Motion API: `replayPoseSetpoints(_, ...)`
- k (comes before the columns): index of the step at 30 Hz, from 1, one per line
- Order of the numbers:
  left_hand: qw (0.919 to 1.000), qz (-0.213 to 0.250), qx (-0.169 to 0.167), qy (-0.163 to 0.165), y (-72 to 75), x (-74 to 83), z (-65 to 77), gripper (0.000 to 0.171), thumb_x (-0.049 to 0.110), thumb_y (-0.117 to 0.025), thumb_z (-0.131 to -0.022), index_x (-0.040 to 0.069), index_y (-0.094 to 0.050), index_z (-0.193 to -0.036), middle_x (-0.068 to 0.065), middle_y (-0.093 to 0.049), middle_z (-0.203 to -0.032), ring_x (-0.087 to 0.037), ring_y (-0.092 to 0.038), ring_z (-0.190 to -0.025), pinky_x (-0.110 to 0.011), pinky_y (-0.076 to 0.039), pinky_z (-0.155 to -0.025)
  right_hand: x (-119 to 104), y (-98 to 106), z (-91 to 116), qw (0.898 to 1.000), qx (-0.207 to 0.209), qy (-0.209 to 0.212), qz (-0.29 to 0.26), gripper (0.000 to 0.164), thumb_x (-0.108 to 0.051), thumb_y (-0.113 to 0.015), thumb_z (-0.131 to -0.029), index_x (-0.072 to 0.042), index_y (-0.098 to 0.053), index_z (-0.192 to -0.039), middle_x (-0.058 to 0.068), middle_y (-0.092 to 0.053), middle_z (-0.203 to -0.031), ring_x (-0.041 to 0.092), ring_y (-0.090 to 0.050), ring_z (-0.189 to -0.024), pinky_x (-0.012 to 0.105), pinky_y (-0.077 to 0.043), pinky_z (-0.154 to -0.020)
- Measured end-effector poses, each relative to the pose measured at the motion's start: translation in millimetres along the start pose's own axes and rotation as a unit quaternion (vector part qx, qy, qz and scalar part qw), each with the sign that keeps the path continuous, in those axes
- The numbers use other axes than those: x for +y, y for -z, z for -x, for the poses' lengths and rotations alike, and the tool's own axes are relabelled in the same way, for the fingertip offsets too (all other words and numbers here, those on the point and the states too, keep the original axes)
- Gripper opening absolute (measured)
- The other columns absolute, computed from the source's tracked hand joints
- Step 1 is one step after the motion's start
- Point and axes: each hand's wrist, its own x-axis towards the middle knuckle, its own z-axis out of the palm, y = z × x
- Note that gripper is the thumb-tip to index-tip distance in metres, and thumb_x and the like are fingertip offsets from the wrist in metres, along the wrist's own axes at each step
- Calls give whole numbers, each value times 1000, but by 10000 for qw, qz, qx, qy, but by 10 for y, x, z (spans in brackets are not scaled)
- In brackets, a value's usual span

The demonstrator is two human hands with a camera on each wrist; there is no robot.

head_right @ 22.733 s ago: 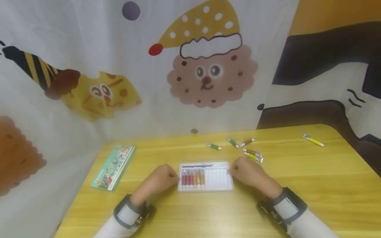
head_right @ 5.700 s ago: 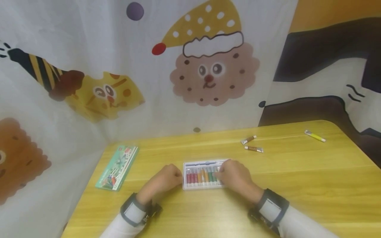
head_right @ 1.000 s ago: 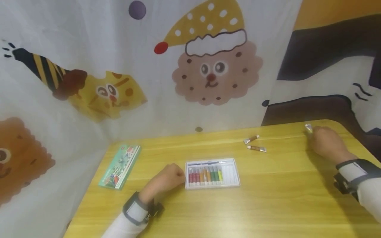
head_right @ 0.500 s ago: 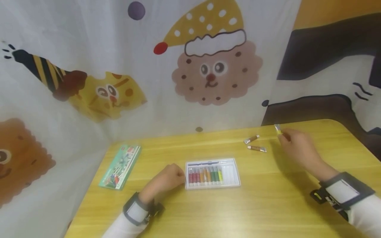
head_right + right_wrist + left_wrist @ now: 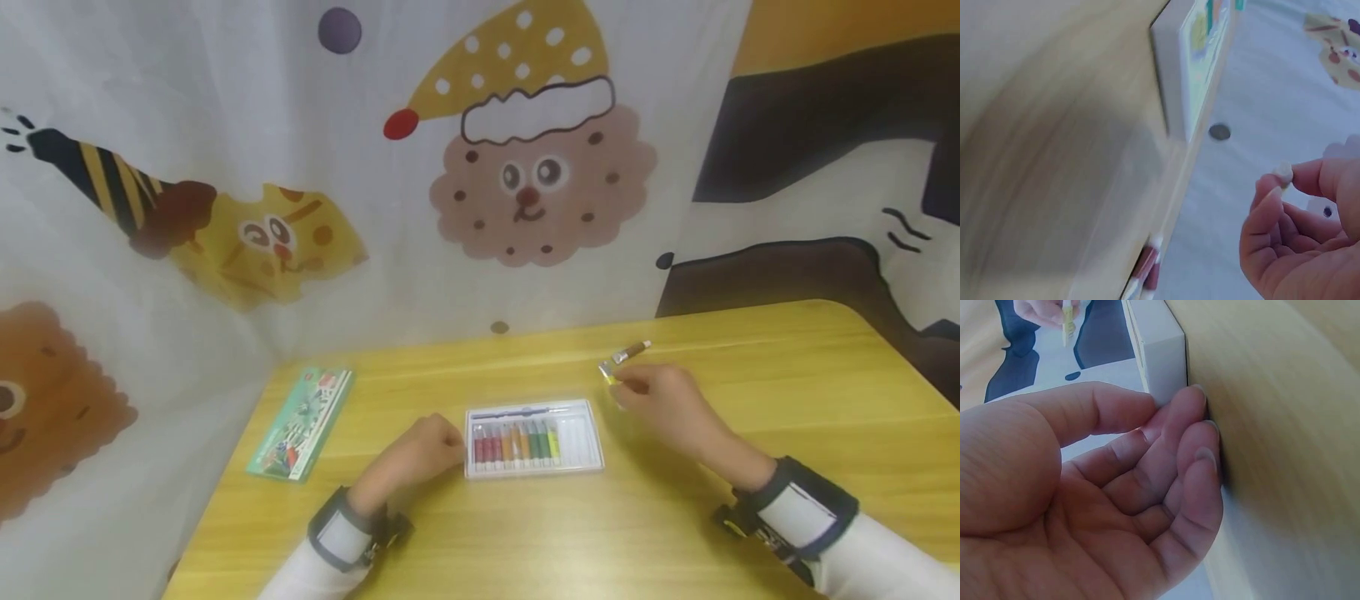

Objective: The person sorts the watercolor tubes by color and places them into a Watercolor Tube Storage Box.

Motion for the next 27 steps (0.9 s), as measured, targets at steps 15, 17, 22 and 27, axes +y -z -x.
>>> replayPoseSetpoints(15,10000,17,-4,-31,7,-2,8,32,8,-66,-95,4,-68,-63,6,-42,-51,-10,-38,-47,-26,-29,-47,-246,-453,56,9887,-1272,-408,-676,17,-9,-72,-95,4,-78,-104,4,-72,-89,16,-59,-70,27,-47,-57)
replayPoseSetpoints(17,10000,26,-7,-14,8,-3,11,32,8,-66,-95,5,-68,-63,6,-42,-51,-10,-38,-48,-26,-29,-47,-253,-495,57,9870,-1360,-418,-754,15,-9,-72,-95,3,-79,-103,3,-72,-86,15,-58,-67,27,-46,-55)
replayPoseSetpoints(22,10000,12,-4,21,7,0,16,33,9,-66,-95,5,-67,-63,6,-41,-52,-11,-38,-48,-26,-29,-47,-266,-585,44,9861,-1428,-459,-711,10,-8,-72,-95,-2,-80,-97,2,-69,-81,14,-55,-62,25,-42,-52)
replayPoseSetpoints(27,10000,-2,21,-56,10,17,19,33,8,-66,-95,4,-66,-62,6,-40,-51,-10,-38,-47,-26,-29,-47,-263,-638,21,9873,-1407,-497,-548,10,-7,-72,-95,-5,-79,-89,-1,-62,-71,13,-51,-59,25,-38,-51)
